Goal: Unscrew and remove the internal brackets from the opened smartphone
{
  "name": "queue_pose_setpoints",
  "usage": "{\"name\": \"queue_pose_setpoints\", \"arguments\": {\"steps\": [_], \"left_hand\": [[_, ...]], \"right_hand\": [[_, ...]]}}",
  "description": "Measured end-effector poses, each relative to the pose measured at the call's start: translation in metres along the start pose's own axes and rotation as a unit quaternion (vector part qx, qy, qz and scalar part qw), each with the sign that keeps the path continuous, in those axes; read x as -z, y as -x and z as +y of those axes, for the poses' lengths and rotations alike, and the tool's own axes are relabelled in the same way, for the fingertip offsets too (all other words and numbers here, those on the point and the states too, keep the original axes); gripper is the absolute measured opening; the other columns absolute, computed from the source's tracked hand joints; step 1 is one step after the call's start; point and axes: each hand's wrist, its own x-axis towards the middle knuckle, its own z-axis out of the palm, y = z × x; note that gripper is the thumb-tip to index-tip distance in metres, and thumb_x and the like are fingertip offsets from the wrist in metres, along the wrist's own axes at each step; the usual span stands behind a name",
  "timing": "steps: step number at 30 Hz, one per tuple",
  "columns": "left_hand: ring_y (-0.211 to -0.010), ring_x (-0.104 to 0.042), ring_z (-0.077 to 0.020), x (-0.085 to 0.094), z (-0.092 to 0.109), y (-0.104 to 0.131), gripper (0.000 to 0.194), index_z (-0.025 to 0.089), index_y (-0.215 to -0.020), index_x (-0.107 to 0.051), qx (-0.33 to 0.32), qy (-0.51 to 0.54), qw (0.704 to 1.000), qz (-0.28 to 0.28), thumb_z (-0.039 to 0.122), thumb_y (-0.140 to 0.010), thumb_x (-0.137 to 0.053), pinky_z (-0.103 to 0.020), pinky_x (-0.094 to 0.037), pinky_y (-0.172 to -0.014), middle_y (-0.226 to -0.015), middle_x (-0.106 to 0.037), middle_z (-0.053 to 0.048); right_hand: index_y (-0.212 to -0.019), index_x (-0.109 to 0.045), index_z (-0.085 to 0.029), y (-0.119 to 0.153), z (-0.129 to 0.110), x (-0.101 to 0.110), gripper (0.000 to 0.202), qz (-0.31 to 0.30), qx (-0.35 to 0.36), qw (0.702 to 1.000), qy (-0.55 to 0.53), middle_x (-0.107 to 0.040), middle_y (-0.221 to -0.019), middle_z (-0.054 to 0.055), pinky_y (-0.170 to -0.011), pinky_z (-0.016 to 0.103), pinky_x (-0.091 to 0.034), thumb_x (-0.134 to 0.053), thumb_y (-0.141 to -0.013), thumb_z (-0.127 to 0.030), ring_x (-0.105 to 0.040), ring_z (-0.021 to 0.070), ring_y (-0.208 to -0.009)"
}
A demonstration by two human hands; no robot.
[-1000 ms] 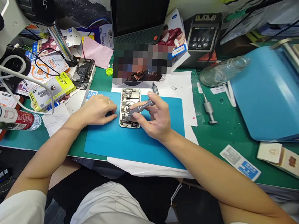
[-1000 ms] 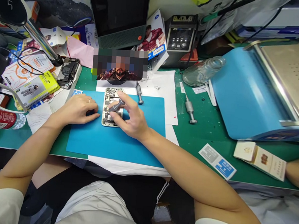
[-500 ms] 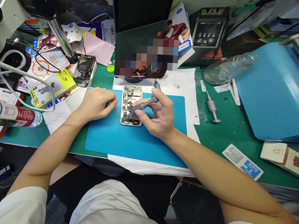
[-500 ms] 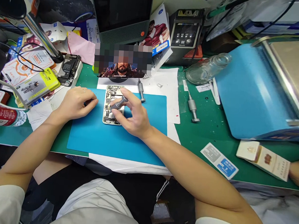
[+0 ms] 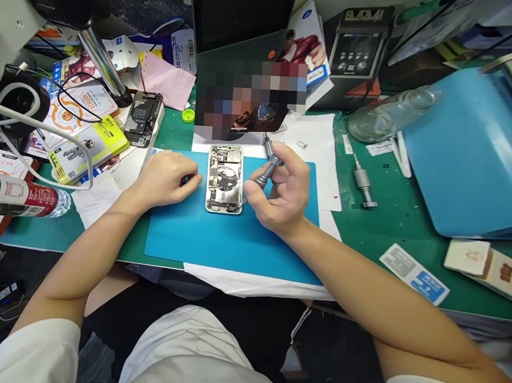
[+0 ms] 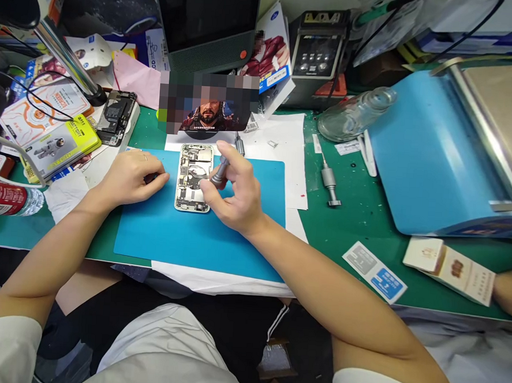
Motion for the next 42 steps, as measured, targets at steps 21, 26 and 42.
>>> {"name": "queue_pose_setpoints", "arguments": {"steps": [21, 26, 42], "left_hand": [[-0.062, -0.056, -0.0177, 0.005, 0.004, -0.002, 0.035, 0.021, -0.070, -0.061, -0.077, 0.022, 0.995, -0.061, 0.039, -0.099, -0.054, -0.033, -0.036, -0.065, -0.063, -0.061, -0.002], [-0.062, -0.056, -0.0173, 0.004, 0.004, -0.001, 0.035, 0.020, -0.070, -0.062, -0.078, 0.027, 0.995, -0.055, 0.038, -0.099, -0.055, -0.033, -0.037, -0.065, -0.064, -0.061, -0.001], [-0.064, -0.059, -0.0178, 0.005, 0.004, -0.001, 0.034, 0.020, -0.072, -0.063, -0.079, 0.026, 0.995, -0.056, 0.037, -0.100, -0.053, -0.033, -0.038, -0.065, -0.065, -0.063, -0.002]], "right_hand": [[-0.134, -0.063, -0.020, -0.037, -0.001, 0.031, 0.045, -0.253, -0.174, 0.854, 0.420, -0.077, -0.077, 0.006, -0.060, 0.032, -0.039, -0.052, -0.092, -0.026, -0.071, 0.0284, -0.070], [-0.130, -0.065, -0.019, -0.037, -0.002, 0.032, 0.042, -0.254, -0.150, 0.846, 0.445, -0.078, -0.077, 0.008, -0.057, 0.032, -0.036, -0.051, -0.091, -0.026, -0.071, 0.0281, -0.068], [-0.116, -0.054, -0.025, -0.031, 0.009, 0.035, 0.019, -0.005, -0.031, 0.971, 0.239, -0.077, -0.097, 0.006, -0.067, 0.036, -0.057, -0.055, -0.099, -0.033, -0.071, 0.0200, -0.070]]}}
